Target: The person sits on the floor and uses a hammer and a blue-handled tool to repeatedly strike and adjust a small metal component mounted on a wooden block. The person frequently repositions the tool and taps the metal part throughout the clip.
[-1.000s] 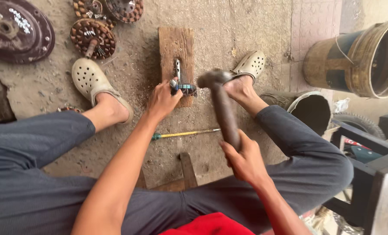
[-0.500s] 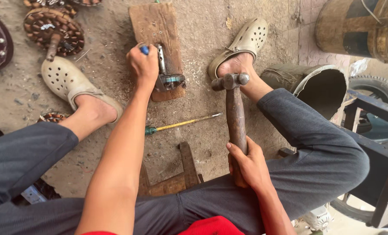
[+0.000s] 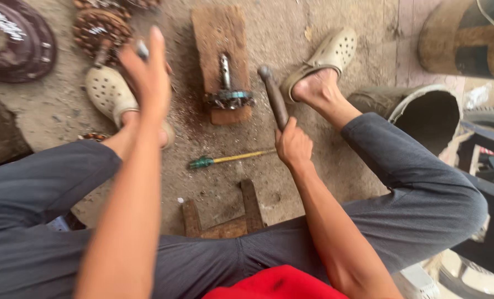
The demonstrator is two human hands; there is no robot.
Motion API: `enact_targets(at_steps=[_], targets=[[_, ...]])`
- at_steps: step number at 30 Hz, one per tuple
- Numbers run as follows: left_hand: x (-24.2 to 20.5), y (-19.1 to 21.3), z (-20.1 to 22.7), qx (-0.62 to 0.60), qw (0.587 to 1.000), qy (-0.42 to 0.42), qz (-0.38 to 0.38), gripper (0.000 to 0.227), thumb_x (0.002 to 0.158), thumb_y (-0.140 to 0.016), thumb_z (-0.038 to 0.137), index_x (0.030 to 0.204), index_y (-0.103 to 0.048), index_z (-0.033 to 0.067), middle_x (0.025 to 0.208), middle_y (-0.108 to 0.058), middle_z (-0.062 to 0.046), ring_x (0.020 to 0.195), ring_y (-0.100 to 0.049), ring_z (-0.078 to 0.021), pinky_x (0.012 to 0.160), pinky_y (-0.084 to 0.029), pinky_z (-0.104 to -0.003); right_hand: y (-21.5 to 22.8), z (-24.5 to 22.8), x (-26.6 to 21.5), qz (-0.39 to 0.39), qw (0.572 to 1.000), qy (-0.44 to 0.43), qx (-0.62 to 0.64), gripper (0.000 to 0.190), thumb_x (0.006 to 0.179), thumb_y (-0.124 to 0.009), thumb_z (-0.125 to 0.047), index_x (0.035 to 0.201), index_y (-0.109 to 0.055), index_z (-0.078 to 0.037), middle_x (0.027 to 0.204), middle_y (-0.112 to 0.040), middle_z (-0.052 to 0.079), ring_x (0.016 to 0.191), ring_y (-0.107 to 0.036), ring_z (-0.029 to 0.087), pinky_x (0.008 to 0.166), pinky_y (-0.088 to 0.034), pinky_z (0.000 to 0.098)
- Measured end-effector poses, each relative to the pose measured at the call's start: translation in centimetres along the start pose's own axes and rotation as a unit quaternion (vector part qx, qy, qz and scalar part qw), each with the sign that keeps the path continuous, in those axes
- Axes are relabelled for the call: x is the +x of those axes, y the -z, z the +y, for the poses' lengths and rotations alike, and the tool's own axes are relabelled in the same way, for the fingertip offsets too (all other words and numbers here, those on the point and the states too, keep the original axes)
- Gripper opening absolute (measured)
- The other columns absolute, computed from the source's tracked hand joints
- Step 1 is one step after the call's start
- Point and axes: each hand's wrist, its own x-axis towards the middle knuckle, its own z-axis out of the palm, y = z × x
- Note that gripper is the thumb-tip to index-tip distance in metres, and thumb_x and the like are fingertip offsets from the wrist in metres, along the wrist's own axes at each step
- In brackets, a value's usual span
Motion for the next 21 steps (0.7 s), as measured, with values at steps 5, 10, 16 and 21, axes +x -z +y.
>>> enact_targets(at_steps=[5,10,16,21], targets=[[-11.8,-0.6,-0.2,0.306,0.929,-0.206,0.002,0.033,0.100,-0.070,0.031,0.080,-0.059,0.0073,0.083,-0.058,-0.015,0.077,-0.054,-0.0292,0.068,-0.040,-0.049,-2.1,0.0,0.6,-0.173,0.983,-0.003,0.056,0.046,0.095,-0.062,-0.042,0.120,-0.067,-0.004,0.116,-0.065,0.028,0.107,-0.065,0.046,0.088,-0.053,0.0551],[-19.6,-4.6,1.5,0.196,0.830,-0.412,-0.320,0.034,0.097,-0.077,0.041,0.098,-0.067,0.0092,0.104,-0.063,-0.009,0.092,-0.055,-0.0238,0.082,-0.044,-0.041,5.3,-2.4,-1.7,-0.313,0.656,-0.206,0.655,0.061,0.101,-0.045,-0.059,0.122,-0.063,-0.005,0.109,-0.069,0.011,0.098,-0.067,0.026,0.087,-0.054,0.0459],[-17.7,-2.6,1.2,0.107,0.782,-0.525,-0.317,0.040,0.089,-0.067,0.035,0.112,-0.070,0.0020,0.098,-0.063,-0.014,0.097,-0.060,-0.0262,0.081,-0.046,-0.045,9.4,-2.9,-3.0,-0.246,0.740,-0.113,0.615,0.038,0.098,-0.054,-0.012,0.132,-0.060,0.001,0.083,-0.065,0.009,0.060,-0.063,0.017,0.051,-0.052,0.0319],[-7.8,-0.2,-2.8,0.325,0.882,-0.226,-0.255,0.046,0.086,-0.071,0.000,0.132,-0.063,0.0012,0.132,-0.065,-0.021,0.124,-0.059,-0.0324,0.109,-0.046,-0.046,9.9,-5.5,-3.7,-0.214,0.861,-0.060,0.456,0.042,0.099,-0.054,-0.011,0.140,-0.049,-0.003,0.091,-0.075,0.011,0.056,-0.065,0.013,0.046,-0.049,0.0271]])
